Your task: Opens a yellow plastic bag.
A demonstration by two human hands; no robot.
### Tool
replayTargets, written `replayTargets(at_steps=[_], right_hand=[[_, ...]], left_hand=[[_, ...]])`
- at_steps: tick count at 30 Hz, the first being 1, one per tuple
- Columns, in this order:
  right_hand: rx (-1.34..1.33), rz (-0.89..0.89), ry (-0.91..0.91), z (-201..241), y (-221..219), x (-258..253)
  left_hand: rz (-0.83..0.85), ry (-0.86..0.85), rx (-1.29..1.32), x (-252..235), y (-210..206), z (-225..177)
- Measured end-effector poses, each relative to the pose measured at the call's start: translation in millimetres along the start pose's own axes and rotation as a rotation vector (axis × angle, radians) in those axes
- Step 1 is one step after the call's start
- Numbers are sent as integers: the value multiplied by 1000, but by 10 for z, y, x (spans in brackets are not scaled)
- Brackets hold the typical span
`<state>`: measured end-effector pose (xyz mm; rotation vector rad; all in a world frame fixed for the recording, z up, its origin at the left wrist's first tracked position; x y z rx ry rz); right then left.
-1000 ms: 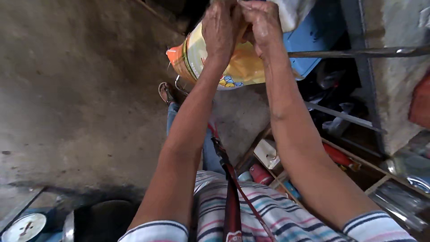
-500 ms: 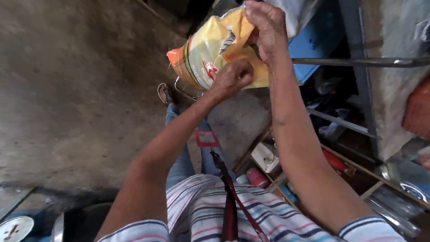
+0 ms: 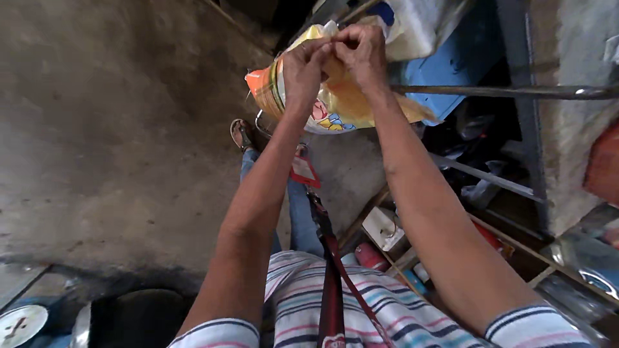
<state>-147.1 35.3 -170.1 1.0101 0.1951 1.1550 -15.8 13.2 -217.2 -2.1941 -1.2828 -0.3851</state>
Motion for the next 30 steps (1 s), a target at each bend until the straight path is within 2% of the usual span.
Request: replayTargets(at_steps=[2,5,10,15,21,26,30], right_hand=[[43,-3,51,33,-44,-13],[87,-63,152,80,-36,13],[83,-185,207,104,93,127],[-58,-237,-29,-161,406,143],[113,31,132,373,49,-5],[185,169,29,399,-104,-158],[350,264,110,439,-248,-163]], left_hand=[[-34,167,221,42,61,164],[-9,375,418,88,50,376],[36,485,579,110,-54,486],[12,466,559,129,120,553],[61,345,356,102,79,339],[79,285,296,75,114,328],[73,259,297,84,127,347]])
Point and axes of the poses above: each hand's wrist, its own x-axis away from the middle knuckle, its own y-axis out of the back of the hand, z = x × y, the point moved 10 cm from there along -x, towards the middle knuckle, and after that the axes turned 1 degree about x, right-handed, at the moved point
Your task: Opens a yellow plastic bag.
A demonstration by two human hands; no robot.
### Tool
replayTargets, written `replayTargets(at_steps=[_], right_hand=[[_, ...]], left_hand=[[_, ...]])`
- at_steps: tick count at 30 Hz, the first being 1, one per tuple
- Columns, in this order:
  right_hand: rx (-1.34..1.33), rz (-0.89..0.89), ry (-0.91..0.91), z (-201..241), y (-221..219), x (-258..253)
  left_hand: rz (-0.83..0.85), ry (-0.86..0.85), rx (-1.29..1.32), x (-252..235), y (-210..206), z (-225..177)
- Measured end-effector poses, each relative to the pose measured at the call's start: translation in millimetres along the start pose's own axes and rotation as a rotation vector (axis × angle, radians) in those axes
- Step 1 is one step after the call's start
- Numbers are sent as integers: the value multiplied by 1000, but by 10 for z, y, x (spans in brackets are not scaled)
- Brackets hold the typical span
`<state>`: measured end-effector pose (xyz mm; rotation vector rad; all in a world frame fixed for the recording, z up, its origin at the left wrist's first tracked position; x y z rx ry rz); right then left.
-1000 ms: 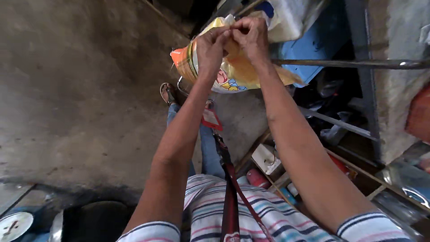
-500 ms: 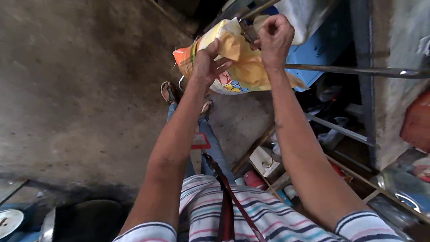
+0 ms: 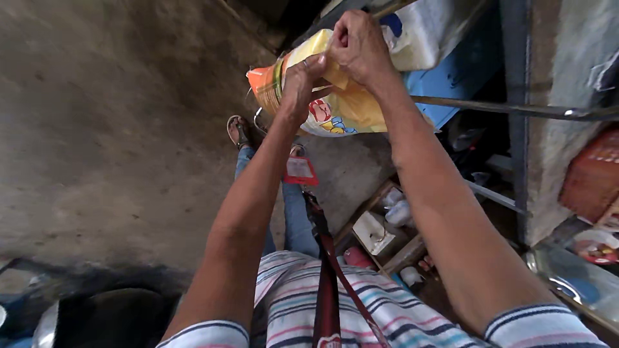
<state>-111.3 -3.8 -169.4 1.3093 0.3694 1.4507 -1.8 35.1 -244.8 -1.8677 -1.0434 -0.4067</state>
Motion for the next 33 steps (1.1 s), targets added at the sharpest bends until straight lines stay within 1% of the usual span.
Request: replayTargets(at_steps=[2,3,6,8,13,17,19,24,28,30,33], right_hand=[[47,-28,42,5,-20,11],[26,-43,23,-37,15,24],[-112,-144,-109,-361,212,108],[-200,-185,-154,-469,232,183],[-278,-176,-72,-220,74,195],[-198,-261,-56,-154,58,188],[-144,-237,-44,-123,48,180],[-117,-144,-9,-78,35,134],[71,-80,32,60,40,74],[118,-147,68,69,62,113],[32,-362,75,-31,170,288]], left_hand=[[-10,-17,-15,9,3,-15],[-18,-17,-26,18,7,-26],[-35,10,-26,23,54,-4],[-34,21,-6,17,70,31],[-16,6,20,-9,35,36],[-21,10,6,15,33,34],[-19,7,-7,15,43,25],[-32,-5,2,29,67,37],[-33,-18,1,51,55,24],[-32,-42,-43,54,21,-26],[7,-110,-165,35,-126,-184]])
Point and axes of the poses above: each hand's wrist, its own x-axis away from the middle knuckle, its own y-axis out of the back of the hand, z = x × y, the point moved 10 cm from there along -x, towards the middle knuckle, and after that the axes turned 1 degree about x, right-handed, at the moved point
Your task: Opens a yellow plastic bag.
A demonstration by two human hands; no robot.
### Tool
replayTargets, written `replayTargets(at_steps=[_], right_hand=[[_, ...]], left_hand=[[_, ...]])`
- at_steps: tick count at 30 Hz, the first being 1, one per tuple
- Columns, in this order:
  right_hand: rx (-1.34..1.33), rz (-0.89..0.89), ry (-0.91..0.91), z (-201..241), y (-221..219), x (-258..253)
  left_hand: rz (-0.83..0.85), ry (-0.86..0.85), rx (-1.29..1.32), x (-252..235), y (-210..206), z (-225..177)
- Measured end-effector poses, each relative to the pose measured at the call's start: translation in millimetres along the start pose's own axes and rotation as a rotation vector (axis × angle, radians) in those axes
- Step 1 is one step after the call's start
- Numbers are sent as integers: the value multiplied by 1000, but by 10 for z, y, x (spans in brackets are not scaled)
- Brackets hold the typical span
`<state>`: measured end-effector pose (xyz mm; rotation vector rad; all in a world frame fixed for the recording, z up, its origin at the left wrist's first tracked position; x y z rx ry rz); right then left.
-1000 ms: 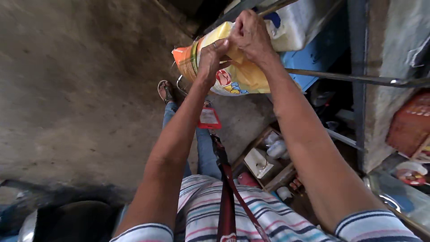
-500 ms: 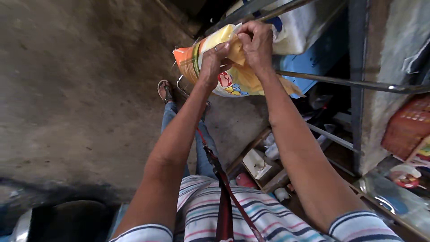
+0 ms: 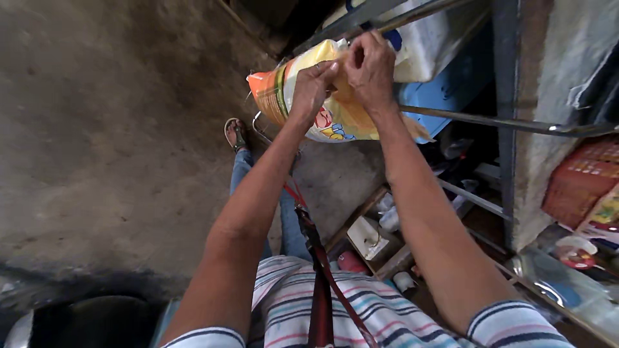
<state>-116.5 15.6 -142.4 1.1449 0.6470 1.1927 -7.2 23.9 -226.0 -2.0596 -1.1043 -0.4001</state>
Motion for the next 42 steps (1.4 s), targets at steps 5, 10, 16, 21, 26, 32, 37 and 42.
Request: replayTargets(at_steps=[5,10,16,21,26,32,37,42], right_hand=[[-173,-229,-275,-361,83,160],[-423,-44,-244,-488,61,251],[-562,-79,-117,-459,143,225],[-651,-57,-311,-704,131,38],[-586,-78,-323,-675,197,3],[-666,37,-360,-673,109,-75],[-988,18,-568,-916,-162,37],[-1049,-58,-634,-982,-158,48]], left_hand=[[-22,-62,-376,2,-78,-188],[22,37,-38,208,-69,-85],[125,-260,-39,62,-351,-321],[-92,-300,-405,-280,-209,-242],[40,-287,-417,-411,-332,-247],[107,-276,-256,-572,-254,-226],[126,-343,-46,-594,-231,-144],[-88,-402,-304,-442,-261,-235]])
Point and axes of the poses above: each hand's wrist, its own x-axis away from the middle knuckle, its own y-axis out of the back of the hand, z = x × y, the point moved 10 cm from there along -x, towards the middle knuckle, and after that the axes turned 1 degree about x, right-handed, at the moved point
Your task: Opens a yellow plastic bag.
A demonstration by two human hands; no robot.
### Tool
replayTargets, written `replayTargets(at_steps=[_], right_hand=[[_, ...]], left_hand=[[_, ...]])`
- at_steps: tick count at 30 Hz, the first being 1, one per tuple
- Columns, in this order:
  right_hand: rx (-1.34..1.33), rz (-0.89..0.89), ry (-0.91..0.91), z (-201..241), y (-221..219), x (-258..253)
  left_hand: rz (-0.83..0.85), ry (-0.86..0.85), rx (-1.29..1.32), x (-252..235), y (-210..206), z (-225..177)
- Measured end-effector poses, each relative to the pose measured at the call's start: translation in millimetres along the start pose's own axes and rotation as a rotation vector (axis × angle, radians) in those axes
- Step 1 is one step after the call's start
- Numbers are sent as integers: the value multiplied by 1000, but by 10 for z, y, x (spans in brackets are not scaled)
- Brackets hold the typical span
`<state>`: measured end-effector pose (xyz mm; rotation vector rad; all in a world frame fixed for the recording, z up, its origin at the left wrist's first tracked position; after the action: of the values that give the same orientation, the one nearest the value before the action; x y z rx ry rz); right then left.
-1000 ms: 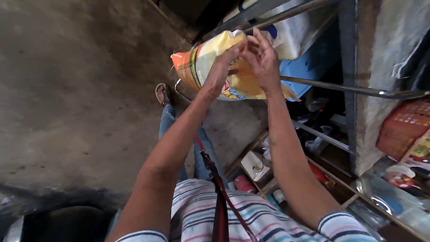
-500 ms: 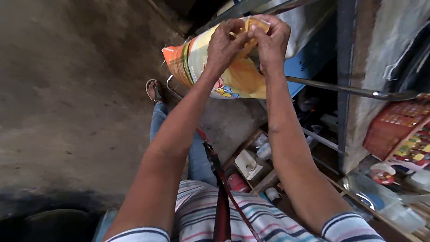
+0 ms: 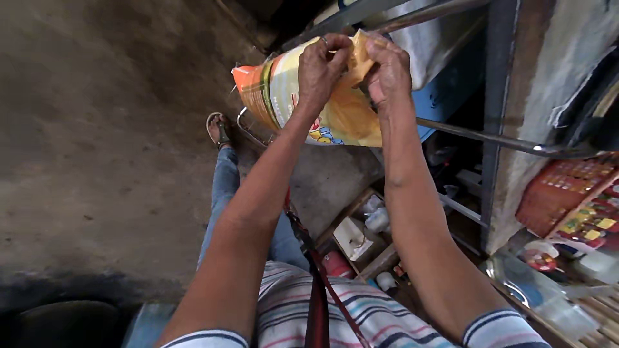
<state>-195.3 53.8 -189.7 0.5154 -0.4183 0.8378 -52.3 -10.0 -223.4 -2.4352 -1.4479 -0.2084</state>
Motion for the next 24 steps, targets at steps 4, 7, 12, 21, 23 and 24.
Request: replayTargets(at_steps=[4,7,12,21,23,24], right_hand=[[182,83,127,128,-48,9],[291,131,227,171,-51,20],[389,172,358,286,-82,123],[383,142,355,427,-58,204],[365,141,352,415,-44,205],[355,139,353,413,-42,202]], left_hand=[[-8,51,-194,35,-19,-116],[20,30,-335,-7,-44,-181],[20,47,-45,50,19,-8],[-74,13,26,402,225,-158],[-61,1,-54,255,140,-169],[-49,0,-74,184,101,-159]])
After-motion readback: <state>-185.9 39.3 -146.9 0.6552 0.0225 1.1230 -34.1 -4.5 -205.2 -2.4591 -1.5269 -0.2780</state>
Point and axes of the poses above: each hand's wrist, its own x-axis away from the middle knuckle, its own y-axis out of the back of the hand, z = x × y, the point moved 10 cm from there along -x, towards the middle knuckle, and after that the axes turned 1 degree about x, right-handed, at the moved point
